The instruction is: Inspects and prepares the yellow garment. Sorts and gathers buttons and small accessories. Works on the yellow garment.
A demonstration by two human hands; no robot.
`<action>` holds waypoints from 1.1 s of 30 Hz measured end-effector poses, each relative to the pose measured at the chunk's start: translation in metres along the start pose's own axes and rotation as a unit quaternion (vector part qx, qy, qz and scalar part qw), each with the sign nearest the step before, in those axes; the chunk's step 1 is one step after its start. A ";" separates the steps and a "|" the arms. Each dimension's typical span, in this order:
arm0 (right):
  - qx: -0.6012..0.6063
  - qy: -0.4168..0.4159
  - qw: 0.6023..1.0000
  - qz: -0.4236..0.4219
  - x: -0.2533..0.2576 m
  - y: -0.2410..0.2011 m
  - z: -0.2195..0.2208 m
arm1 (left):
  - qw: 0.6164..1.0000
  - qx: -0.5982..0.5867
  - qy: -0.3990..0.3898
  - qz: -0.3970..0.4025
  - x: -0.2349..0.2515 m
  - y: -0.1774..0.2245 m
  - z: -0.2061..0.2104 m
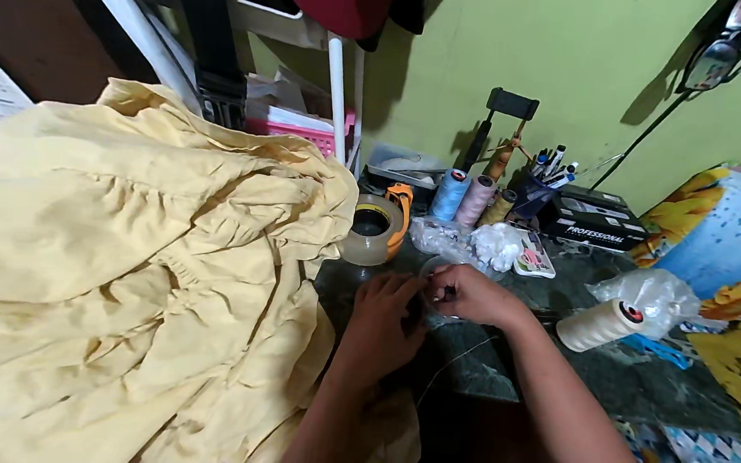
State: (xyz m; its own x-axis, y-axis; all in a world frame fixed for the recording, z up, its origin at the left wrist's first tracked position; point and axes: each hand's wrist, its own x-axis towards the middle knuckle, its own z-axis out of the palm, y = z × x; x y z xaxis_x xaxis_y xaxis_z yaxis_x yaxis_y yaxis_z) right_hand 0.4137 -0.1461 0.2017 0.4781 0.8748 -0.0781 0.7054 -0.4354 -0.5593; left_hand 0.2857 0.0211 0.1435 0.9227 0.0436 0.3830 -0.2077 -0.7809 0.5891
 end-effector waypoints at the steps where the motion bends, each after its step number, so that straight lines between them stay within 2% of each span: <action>1: 0.004 0.001 1.000 -0.004 0.000 0.001 0.000 | 1.000 -0.003 -0.001 0.000 0.000 0.000 -0.001; 5: 0.022 0.011 1.000 -0.002 -0.002 0.000 -0.003 | 1.000 -0.018 0.009 0.005 -0.001 0.001 -0.002; 9: -0.030 -0.003 0.999 0.040 -0.003 -0.012 -0.005 | 1.000 -0.018 0.005 0.004 -0.001 0.001 -0.003; 13: -0.049 0.029 0.998 0.028 0.000 -0.007 0.003 | 1.000 -0.015 -0.004 0.003 -0.002 0.001 -0.004; 16: 0.007 0.083 0.997 0.006 -0.004 -0.001 0.000 | 0.999 -0.033 -0.004 -0.003 -0.002 0.001 -0.005; 20: 0.108 0.164 0.978 -0.077 -0.008 0.000 -0.003 | 0.997 -0.072 0.018 -0.011 -0.002 0.001 -0.005; 23: 0.157 0.155 0.968 -0.116 -0.006 -0.006 0.003 | 0.994 -0.105 0.011 -0.032 -0.002 -0.001 -0.004; 26: 0.132 0.155 0.974 -0.095 -0.009 0.000 -0.002 | 0.992 -0.113 -0.006 -0.050 -0.001 0.001 -0.008; 28: 0.112 0.113 0.985 -0.073 -0.016 0.004 -0.011 | 0.994 -0.099 -0.010 -0.050 -0.002 0.001 -0.008; 31: 0.068 -0.030 0.997 -0.029 -0.022 0.000 -0.022 | 0.996 -0.067 -0.016 -0.052 -0.001 0.001 -0.006; 33: 0.047 -0.071 0.996 -0.003 -0.021 -0.003 -0.022 | 0.996 -0.062 -0.016 -0.056 0.000 0.003 -0.005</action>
State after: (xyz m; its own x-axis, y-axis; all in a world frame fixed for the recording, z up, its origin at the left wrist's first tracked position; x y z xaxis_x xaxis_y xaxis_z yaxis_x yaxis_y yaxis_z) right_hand 0.4131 -0.1679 0.2234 0.3904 0.9015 -0.1868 0.6526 -0.4140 -0.6346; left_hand 0.2834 0.0224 0.1487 0.9518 0.1055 0.2879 -0.1390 -0.6885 0.7118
